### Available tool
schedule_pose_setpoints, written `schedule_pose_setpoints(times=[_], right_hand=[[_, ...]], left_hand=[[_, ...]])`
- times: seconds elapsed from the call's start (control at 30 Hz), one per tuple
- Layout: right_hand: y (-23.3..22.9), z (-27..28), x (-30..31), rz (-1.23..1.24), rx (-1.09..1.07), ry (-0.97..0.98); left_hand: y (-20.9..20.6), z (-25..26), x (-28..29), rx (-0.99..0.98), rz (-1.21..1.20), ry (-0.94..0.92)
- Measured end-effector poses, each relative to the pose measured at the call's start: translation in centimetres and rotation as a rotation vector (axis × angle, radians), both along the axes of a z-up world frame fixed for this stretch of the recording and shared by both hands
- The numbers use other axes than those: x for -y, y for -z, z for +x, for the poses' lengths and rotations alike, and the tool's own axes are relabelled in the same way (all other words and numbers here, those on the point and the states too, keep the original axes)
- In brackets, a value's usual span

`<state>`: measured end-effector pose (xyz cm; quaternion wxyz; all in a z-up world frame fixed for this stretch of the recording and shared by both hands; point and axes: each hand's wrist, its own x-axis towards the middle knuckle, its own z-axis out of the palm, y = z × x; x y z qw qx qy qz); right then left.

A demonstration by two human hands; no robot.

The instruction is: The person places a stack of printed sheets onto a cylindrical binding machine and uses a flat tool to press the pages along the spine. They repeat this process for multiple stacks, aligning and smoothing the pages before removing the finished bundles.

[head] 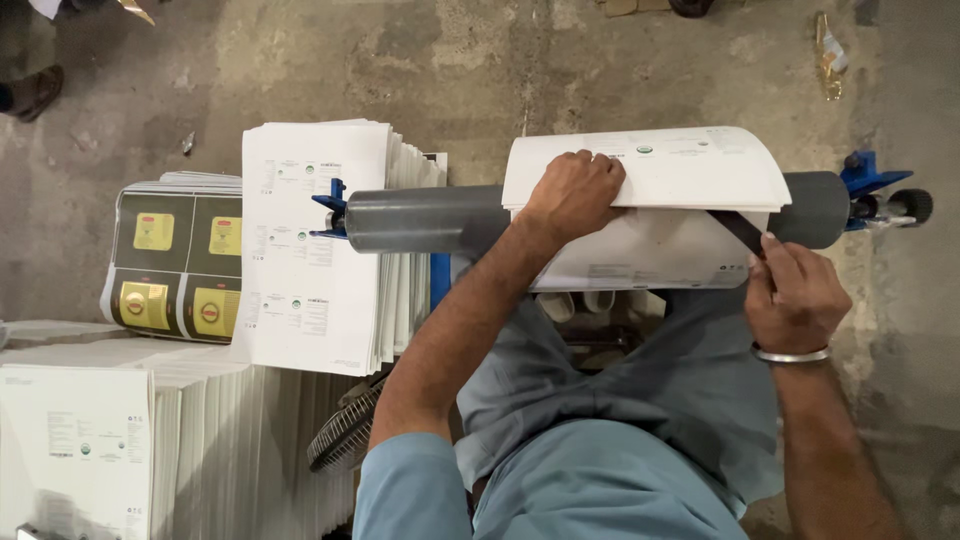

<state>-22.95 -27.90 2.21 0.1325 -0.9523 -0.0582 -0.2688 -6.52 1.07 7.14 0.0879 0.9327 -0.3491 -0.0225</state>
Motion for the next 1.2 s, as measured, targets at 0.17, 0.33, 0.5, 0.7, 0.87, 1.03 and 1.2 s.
schedule_pose_setpoints(times=[0.17,0.33,0.5,0.7,0.87,1.03,1.2], right_hand=[[-0.9,0.1,-1.2,-0.033,-0.065,0.013],[-1.0,-0.6,-2.3,0.019,-0.066,-0.027],[-0.5,-1.9,-3.8,0.061,-0.086,-0.114],[-0.5,-1.4,-7.5,0.022,-0.125,-0.226],[-1.1,1.4,-11.6,-0.002,-0.114,-0.367],[-1.7,3.4,-16.4,0.011,-0.064,-0.468],[-0.9,2.7,-16.5,-0.052,-0.016,-0.398]], left_hand=[[3.5,2.7,0.4,0.037,-0.055,-0.048],[6.1,5.6,0.6,-0.022,-0.066,-0.128],[4.5,3.4,0.3,0.042,-0.103,-0.08],[-2.5,2.1,-0.5,-0.094,-0.011,0.081],[-2.2,3.6,-0.3,-0.076,-0.034,0.051],[0.1,3.5,0.4,-0.112,0.065,-0.007],[0.2,1.9,0.4,-0.118,0.073,0.02]])
